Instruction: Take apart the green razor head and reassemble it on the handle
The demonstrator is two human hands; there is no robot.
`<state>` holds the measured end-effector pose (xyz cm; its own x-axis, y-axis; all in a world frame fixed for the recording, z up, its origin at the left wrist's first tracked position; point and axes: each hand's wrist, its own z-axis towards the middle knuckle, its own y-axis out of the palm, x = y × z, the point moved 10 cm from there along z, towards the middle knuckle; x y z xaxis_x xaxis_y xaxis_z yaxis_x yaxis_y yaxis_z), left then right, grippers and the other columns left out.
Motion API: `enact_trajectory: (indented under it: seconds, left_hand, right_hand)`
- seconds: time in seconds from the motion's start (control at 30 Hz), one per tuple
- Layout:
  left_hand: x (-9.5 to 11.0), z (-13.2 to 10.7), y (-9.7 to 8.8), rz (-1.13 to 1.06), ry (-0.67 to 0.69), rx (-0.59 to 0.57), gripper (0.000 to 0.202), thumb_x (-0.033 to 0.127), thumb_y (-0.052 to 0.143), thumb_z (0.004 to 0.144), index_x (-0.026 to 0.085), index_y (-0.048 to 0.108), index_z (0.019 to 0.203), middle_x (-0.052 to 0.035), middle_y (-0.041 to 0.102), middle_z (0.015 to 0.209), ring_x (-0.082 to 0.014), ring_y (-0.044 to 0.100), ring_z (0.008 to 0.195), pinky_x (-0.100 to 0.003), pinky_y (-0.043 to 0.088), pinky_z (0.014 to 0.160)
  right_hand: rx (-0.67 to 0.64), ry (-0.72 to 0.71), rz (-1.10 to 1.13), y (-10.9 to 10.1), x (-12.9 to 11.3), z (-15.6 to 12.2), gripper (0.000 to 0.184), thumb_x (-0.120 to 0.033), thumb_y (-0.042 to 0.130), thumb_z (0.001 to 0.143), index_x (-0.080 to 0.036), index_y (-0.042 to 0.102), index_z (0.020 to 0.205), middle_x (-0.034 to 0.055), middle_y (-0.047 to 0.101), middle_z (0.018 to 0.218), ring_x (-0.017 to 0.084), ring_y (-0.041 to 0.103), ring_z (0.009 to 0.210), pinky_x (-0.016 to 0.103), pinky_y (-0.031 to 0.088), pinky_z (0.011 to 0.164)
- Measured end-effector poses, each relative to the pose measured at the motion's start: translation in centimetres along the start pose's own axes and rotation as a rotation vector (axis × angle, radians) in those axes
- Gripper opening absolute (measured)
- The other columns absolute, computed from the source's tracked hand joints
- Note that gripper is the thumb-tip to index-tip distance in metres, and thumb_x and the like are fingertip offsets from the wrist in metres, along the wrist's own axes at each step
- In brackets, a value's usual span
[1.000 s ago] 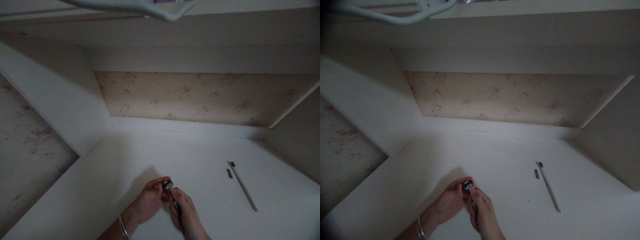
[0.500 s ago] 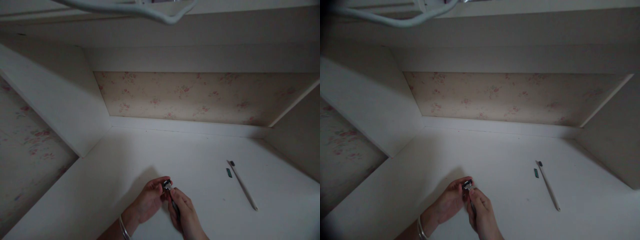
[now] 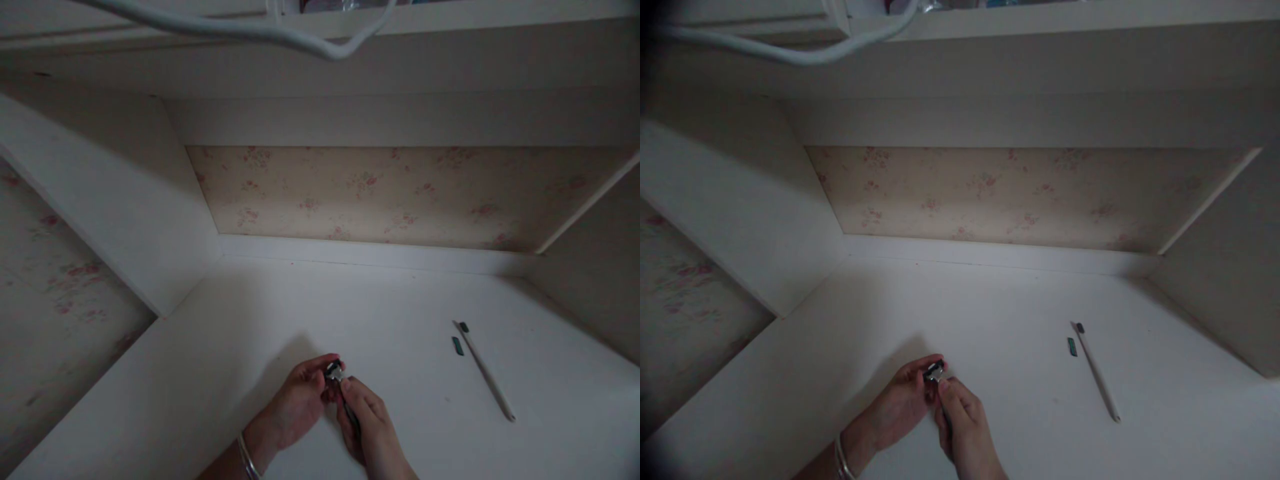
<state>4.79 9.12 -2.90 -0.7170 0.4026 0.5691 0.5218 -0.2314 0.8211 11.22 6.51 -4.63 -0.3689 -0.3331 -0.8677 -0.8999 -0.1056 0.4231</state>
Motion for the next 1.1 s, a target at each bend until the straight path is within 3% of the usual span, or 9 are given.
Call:
enact_trajectory:
  seconds: [0.4, 0.67, 1.1]
  left_hand:
    - [0.2, 0.3, -0.5, 0.027, 0.02, 0.024, 0.035, 0.02, 0.079, 0.07, 0.016, 0.071, 0.104, -0.0091, 0.07, 0.106, -0.0142, 0.061, 0.084, -0.025, 0.042, 0.077]
    - [0.4, 0.2, -0.2, 0.044, 0.029, 0.027, 0.034, 0.024, 0.079, 0.071, 0.016, 0.072, 0.103, -0.0075, 0.071, 0.102, -0.0134, 0.062, 0.086, -0.024, 0.043, 0.08]
    - [0.4, 0.2, -0.6, 0.053, 0.035, 0.046, 0.032, 0.025, 0.078, 0.072, 0.017, 0.072, 0.103, -0.0079, 0.07, 0.105, -0.0146, 0.061, 0.087, -0.025, 0.043, 0.079]
  right_hand:
    - [-0.009, -0.032, 0.015, 0.1, -0.5, 0.4, 0.05, -0.063, 0.06, 0.078, -0.016, 0.05, 0.07, -0.0088, 0.028, 0.05, 0.004, 0.017, 0.044, 0.019, 0.008, 0.04]
    - [-0.055, -0.038, -0.146, 0.4, -1.5, 0.0, 0.052, -0.067, 0.054, 0.08, -0.017, 0.048, 0.07, -0.0092, 0.029, 0.047, 0.004, 0.019, 0.039, 0.02, 0.01, 0.037]
    - [-0.054, 0.007, -0.122, 0.5, -1.0, 0.0, 0.057, -0.074, 0.055, 0.073, -0.018, 0.047, 0.069, -0.0105, 0.032, 0.041, 0.002, 0.017, 0.031, 0.018, 0.009, 0.031]
